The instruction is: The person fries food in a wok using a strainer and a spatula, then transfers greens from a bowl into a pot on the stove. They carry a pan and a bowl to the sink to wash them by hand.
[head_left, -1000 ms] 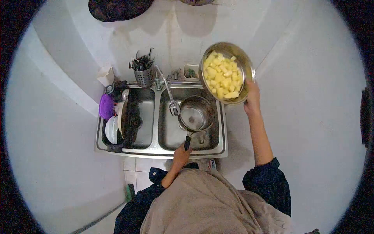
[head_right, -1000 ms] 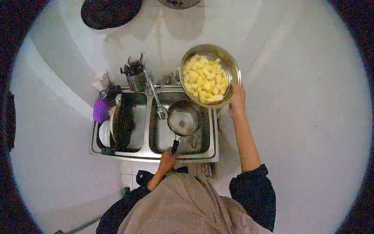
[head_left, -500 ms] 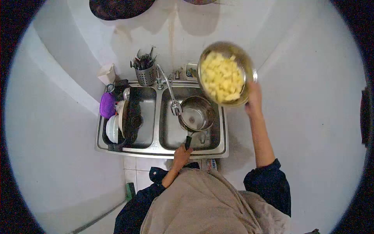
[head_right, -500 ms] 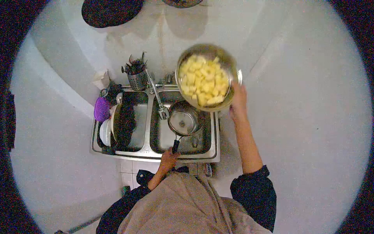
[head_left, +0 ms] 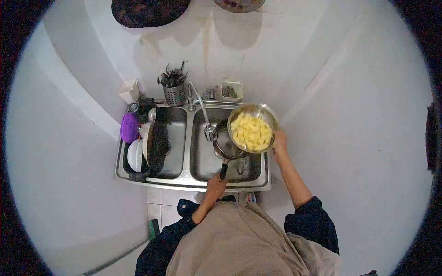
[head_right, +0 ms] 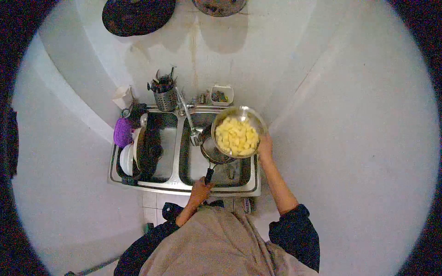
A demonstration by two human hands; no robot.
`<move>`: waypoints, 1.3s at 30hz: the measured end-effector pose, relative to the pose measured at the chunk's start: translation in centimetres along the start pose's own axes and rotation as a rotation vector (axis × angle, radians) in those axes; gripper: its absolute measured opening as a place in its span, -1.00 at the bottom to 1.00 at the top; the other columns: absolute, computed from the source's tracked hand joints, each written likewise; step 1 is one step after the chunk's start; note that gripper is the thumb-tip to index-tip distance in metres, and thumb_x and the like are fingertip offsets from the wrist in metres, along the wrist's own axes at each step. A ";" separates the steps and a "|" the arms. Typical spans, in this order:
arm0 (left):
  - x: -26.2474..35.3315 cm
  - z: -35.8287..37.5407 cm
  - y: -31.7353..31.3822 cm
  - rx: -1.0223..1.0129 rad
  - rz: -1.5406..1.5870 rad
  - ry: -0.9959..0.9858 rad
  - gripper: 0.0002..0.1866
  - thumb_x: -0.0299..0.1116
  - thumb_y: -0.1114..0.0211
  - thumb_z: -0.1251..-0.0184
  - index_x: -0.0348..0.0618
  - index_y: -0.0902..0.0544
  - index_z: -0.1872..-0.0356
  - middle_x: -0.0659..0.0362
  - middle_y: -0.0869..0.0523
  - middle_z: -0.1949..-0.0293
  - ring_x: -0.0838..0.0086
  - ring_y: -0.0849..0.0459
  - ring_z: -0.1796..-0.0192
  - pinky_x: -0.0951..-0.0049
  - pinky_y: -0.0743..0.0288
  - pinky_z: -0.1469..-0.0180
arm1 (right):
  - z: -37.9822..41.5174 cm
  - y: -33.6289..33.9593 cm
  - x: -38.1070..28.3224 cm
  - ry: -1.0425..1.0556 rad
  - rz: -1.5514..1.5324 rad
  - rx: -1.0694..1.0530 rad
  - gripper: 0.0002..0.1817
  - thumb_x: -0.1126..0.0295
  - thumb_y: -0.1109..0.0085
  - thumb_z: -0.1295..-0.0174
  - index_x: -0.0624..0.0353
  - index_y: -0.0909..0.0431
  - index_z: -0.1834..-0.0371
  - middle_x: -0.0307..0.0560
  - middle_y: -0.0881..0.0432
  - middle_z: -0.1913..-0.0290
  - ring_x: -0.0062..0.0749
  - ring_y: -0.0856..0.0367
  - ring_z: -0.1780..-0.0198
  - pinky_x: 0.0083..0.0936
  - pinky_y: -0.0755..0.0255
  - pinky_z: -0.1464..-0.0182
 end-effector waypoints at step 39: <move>1.7 2.7 1.4 -0.060 -0.134 -0.137 -0.61 -0.20 -0.24 -0.13 -0.31 -0.47 0.16 -0.19 -0.62 0.42 -0.09 -0.60 0.28 0.06 -0.44 0.26 | 6.7 3.1 -3.7 -0.261 -0.664 0.147 -0.66 0.34 0.10 -0.20 0.33 -0.40 0.04 -0.12 -0.52 0.17 -0.39 -0.50 0.13 -0.45 -0.39 0.01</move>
Point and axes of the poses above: each hand's wrist, its own z-axis away from the middle knuckle, its own y-axis out of the back of the hand, x = y × z, the point moved 2 cm from there along -z, towards the middle knuckle
